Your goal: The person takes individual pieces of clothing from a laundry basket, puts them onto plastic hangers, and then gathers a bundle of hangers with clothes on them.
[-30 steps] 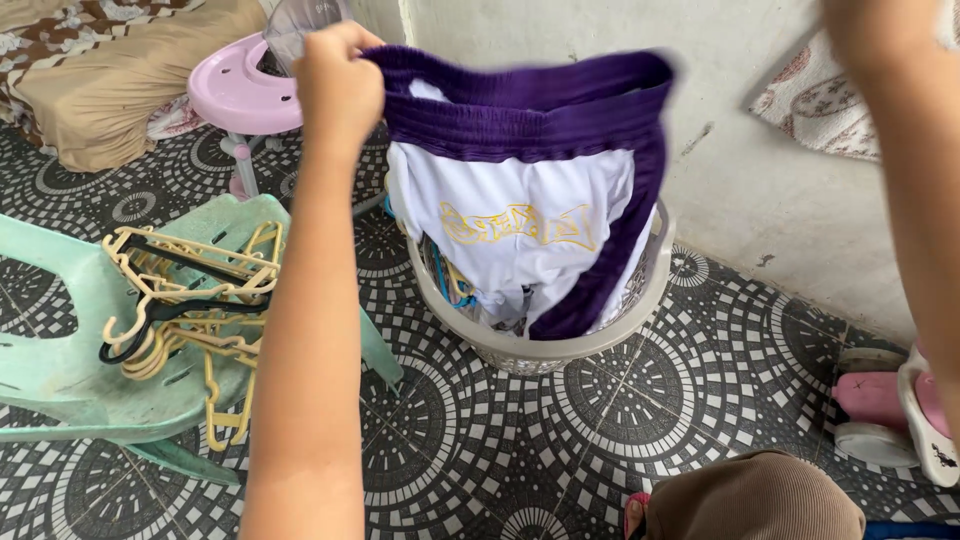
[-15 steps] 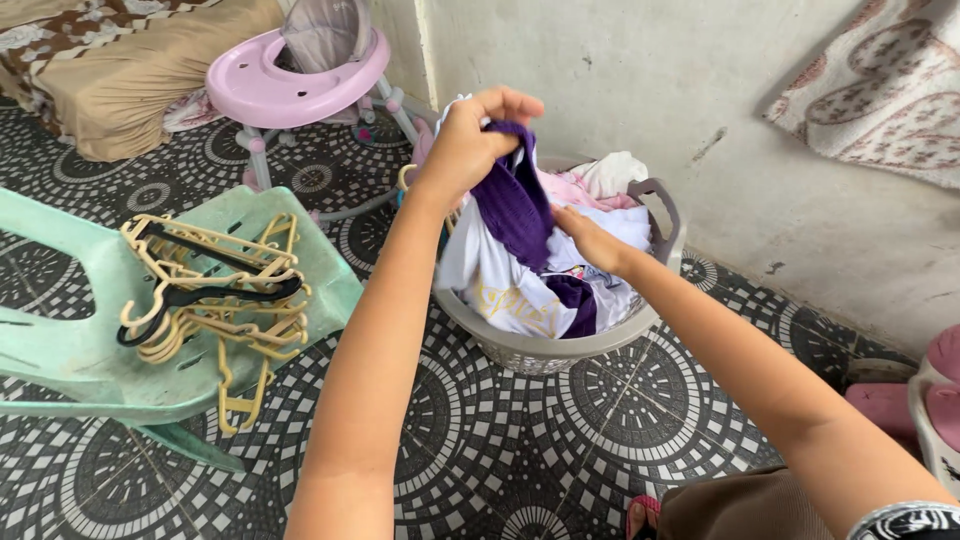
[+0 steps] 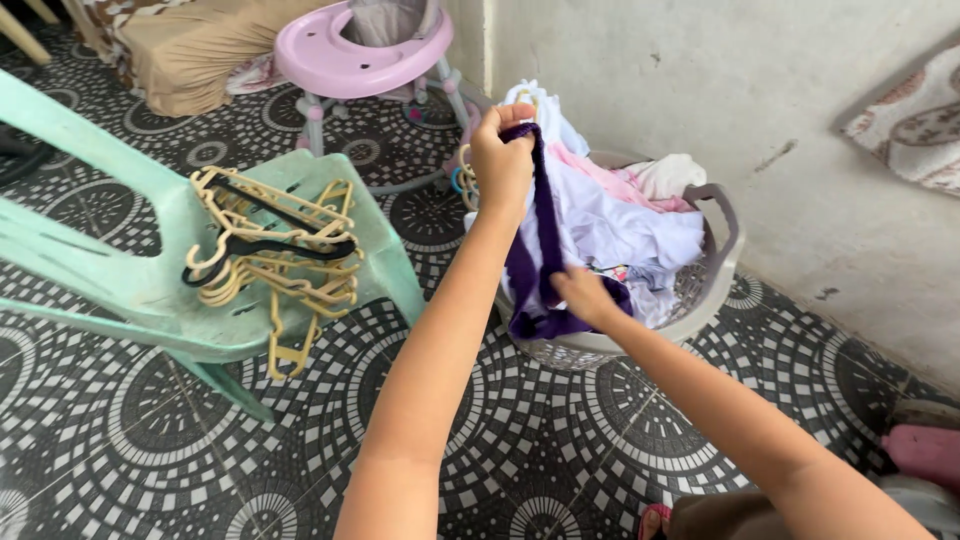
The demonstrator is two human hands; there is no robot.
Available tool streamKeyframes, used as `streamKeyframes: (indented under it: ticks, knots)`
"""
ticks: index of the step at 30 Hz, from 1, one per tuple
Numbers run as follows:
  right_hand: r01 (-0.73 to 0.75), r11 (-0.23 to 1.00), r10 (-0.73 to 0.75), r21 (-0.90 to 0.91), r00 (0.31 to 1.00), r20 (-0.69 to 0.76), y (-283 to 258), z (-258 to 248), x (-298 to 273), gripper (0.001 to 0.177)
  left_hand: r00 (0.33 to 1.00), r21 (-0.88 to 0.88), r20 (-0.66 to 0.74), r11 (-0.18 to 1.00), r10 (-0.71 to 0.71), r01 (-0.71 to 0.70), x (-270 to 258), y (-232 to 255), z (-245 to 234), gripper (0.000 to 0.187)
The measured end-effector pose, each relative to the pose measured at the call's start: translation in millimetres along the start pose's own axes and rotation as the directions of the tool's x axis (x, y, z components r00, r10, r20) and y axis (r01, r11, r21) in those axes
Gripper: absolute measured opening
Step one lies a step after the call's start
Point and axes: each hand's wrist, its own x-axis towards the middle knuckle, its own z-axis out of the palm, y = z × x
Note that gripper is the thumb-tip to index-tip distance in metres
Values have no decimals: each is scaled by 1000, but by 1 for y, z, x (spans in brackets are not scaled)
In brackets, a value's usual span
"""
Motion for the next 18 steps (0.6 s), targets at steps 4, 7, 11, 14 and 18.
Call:
streamKeyframes:
  ticks: [4, 7, 11, 14, 18]
  knots:
    - [-171, 946, 109, -274, 968, -225, 72, -40, 22, 50, 969, 48, -185, 986, 165, -159, 1, -3, -41, 28]
    - [-161, 980, 180, 120, 968, -173, 118, -59, 33, 37, 944, 162, -229, 966, 236, -202, -14, -32, -61, 20]
    - [-134, 739, 202, 661, 979, -26, 127, -54, 42, 24, 990, 436, 52, 889, 127, -137, -29, -75, -90, 25]
    - [-34, 927, 78, 372, 992, -102, 103, -16, 36, 22, 964, 504, 262, 847, 40, -172, -30, -87, -129, 32]
    - [259, 961, -246, -100, 961, 123, 78, 18, 22, 22, 997, 653, -61, 757, 47, 5, -14, -92, -191, 17]
